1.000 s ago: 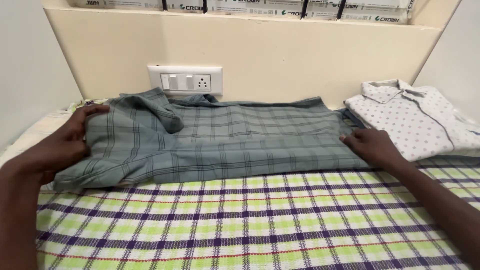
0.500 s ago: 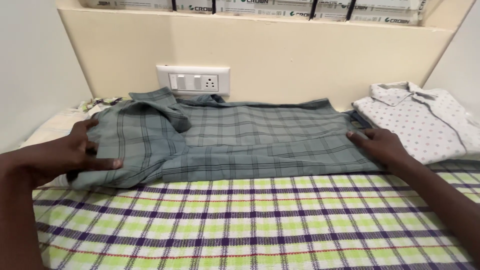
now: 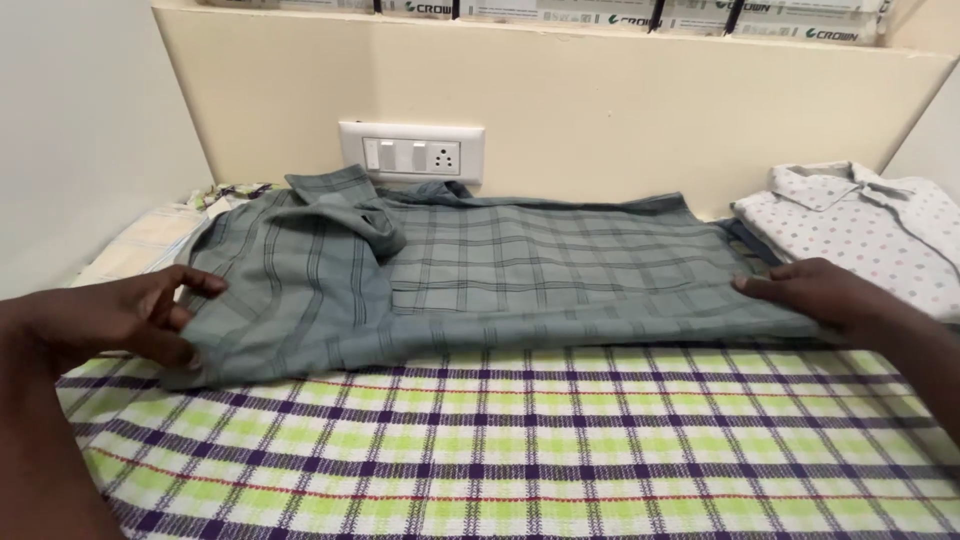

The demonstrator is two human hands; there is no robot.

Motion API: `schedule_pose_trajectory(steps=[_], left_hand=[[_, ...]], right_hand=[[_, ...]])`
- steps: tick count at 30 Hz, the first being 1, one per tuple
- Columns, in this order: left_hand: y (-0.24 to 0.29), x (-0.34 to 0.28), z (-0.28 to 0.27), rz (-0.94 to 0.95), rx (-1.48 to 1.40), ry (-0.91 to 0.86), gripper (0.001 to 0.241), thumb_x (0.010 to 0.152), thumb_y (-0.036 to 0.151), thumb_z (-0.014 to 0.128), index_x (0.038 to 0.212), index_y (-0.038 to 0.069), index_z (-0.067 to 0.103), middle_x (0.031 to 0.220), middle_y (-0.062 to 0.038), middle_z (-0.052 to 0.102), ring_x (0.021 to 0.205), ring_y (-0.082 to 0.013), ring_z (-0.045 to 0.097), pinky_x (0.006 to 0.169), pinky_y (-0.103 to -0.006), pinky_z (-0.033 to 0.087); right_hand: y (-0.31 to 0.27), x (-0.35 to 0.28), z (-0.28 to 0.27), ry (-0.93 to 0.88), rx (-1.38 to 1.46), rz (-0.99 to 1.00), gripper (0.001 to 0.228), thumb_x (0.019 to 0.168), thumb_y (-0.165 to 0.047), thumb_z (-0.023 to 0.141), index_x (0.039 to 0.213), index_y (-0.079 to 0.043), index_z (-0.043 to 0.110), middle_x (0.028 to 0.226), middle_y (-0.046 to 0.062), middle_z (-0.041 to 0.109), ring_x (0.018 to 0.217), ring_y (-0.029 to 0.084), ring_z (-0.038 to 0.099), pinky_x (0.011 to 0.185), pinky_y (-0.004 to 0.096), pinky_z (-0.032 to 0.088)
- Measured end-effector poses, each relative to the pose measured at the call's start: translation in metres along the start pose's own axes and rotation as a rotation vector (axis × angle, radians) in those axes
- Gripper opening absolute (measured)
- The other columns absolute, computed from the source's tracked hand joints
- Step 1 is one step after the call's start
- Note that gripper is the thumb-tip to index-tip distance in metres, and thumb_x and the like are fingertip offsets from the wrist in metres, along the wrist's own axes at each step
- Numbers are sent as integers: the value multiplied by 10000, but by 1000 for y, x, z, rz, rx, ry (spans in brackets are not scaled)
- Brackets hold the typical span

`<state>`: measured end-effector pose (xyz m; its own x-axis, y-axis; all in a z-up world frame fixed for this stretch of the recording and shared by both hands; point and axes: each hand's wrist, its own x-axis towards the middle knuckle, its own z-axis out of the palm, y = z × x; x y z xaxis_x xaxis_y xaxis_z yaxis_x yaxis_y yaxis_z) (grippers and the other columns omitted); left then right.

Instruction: The person folds a grey plaid shirt on a bed. They smooth the fabric, fold the sleeves inward, and then fold the shirt in half. Other folded shirts are visible on the bed.

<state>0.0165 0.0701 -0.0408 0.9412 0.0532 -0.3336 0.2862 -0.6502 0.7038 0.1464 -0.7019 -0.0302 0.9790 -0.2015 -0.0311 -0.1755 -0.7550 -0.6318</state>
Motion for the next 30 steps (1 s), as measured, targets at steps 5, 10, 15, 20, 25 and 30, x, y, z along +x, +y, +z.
schedule_pose_trajectory(steps=[5, 10, 15, 20, 25, 30], left_hand=[[112, -75, 53, -260, 55, 272, 858, 953, 397, 725, 1610, 87, 269, 1328, -212, 490, 1401, -430, 505, 1134, -553, 448], [61, -28, 32, 42, 19, 178, 1027, 837, 249, 911, 1648, 292, 284, 1599, -287, 358, 1527, -384, 281, 1167, -579, 378], [52, -26, 28, -122, 190, 55, 901, 816, 288, 882, 1561, 330, 375, 1535, -287, 383, 1446, -455, 351, 1174, -597, 389], [87, -40, 44, -114, 70, 168, 1092, 789, 342, 899, 1651, 347, 228, 1560, -274, 425, 1428, -404, 463, 1134, -531, 450], [112, -5, 67, -30, -198, 546, 1031, 834, 352, 876, 1591, 127, 213, 1432, -347, 488, 1291, -411, 532, 987, -516, 507], [87, 31, 70, 370, -171, 842, 703, 840, 180, 843, 1441, 114, 484, 1095, -246, 682, 979, -378, 710, 793, -468, 544]], right_hand=[[27, 25, -8, -145, -37, 6, 600, 897, -508, 772, 1160, 32, 777, 905, 262, 732, 787, 299, 582, 717, 443, 440], [-4, -2, 3, -82, -108, 86, 679, 878, -582, 714, 1148, 34, 808, 885, 233, 769, 789, 308, 761, 771, 411, 585], [7, 6, -3, -129, -184, 72, 654, 857, -553, 753, 1070, 64, 783, 864, 270, 742, 754, 326, 713, 761, 481, 587], [-12, -17, -2, -141, -364, -1, 671, 906, -594, 719, 1030, 62, 788, 860, 327, 728, 725, 314, 621, 743, 511, 534], [-17, -25, 0, -114, -99, -150, 459, 881, -508, 680, 1057, -111, 832, 938, 111, 801, 866, 194, 713, 802, 364, 537], [-12, -19, 7, 68, -28, -310, 391, 906, -444, 715, 1073, -101, 801, 919, 93, 784, 857, 171, 700, 769, 348, 545]])
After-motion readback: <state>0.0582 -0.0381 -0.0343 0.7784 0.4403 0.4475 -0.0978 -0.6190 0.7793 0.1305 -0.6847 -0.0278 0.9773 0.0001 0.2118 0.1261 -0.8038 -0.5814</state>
